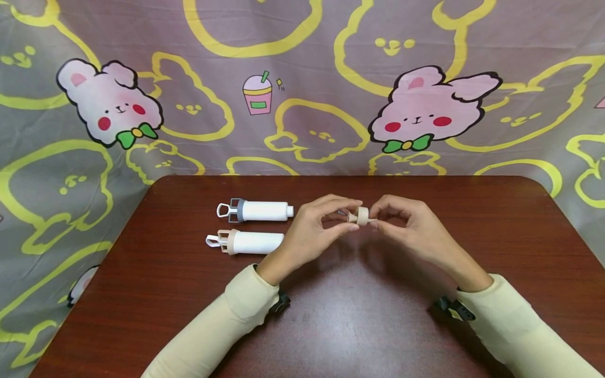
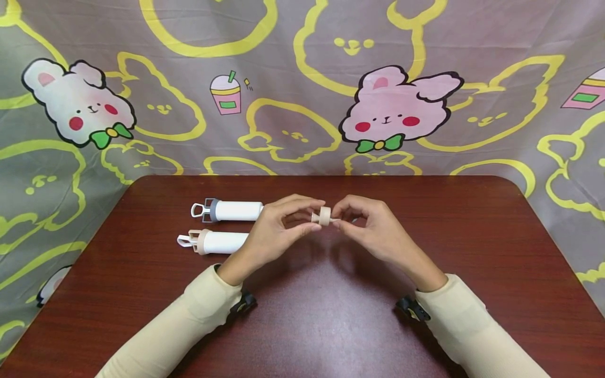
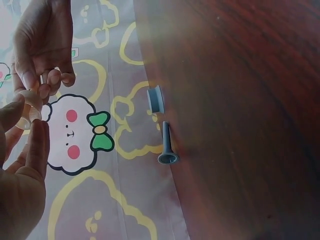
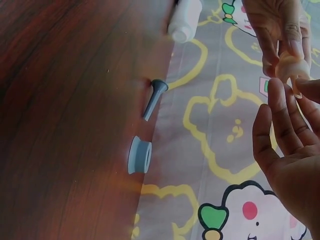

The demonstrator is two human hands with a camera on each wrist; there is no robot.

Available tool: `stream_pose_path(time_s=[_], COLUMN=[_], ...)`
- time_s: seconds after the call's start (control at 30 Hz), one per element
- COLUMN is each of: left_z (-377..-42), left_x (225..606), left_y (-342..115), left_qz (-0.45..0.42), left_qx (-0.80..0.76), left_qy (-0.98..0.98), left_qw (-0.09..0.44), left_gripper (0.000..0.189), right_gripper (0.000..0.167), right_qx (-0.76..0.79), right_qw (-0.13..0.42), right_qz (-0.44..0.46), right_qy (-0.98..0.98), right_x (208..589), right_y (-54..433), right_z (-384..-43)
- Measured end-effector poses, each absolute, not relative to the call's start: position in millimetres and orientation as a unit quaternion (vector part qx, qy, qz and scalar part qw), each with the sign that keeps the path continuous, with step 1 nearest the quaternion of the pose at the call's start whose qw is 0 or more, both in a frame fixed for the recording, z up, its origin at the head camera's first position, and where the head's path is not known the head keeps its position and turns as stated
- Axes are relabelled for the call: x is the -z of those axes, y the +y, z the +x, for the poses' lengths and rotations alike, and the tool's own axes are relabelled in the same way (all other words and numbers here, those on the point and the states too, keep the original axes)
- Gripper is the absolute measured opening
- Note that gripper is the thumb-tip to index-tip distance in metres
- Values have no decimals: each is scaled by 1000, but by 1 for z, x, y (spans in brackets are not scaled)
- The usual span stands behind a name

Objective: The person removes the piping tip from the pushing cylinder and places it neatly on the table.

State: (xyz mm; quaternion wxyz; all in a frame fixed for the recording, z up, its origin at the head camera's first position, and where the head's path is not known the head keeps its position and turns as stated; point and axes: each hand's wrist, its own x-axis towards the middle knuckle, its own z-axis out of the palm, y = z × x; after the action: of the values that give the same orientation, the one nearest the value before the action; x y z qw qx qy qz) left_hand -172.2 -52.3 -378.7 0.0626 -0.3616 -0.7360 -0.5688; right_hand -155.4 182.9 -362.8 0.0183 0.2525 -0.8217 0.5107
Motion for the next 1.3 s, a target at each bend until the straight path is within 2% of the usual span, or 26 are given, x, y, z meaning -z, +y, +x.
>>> stream_pose_path(time_s=[0.47, 0.9, 1.3], left_z=[-169, -167, -167], left_x=[377, 376, 376], left_y=[-53, -51, -48], left_qz=[-335, -308, -280], left_qx=[587, 602, 610], left_qy=[-736, -736, -741], left_qw=[42, 26, 13], left_gripper=[38, 38, 38], right_gripper=[15, 25, 35], right_qx=[-518, -546, -546], right_qw=[26, 55, 51], right_qz=[234, 273, 259], right_qy=[-823, -790, -795], right_x=[362, 364, 364], right_y=[183, 179, 177], right_z=[-153, -155, -155])
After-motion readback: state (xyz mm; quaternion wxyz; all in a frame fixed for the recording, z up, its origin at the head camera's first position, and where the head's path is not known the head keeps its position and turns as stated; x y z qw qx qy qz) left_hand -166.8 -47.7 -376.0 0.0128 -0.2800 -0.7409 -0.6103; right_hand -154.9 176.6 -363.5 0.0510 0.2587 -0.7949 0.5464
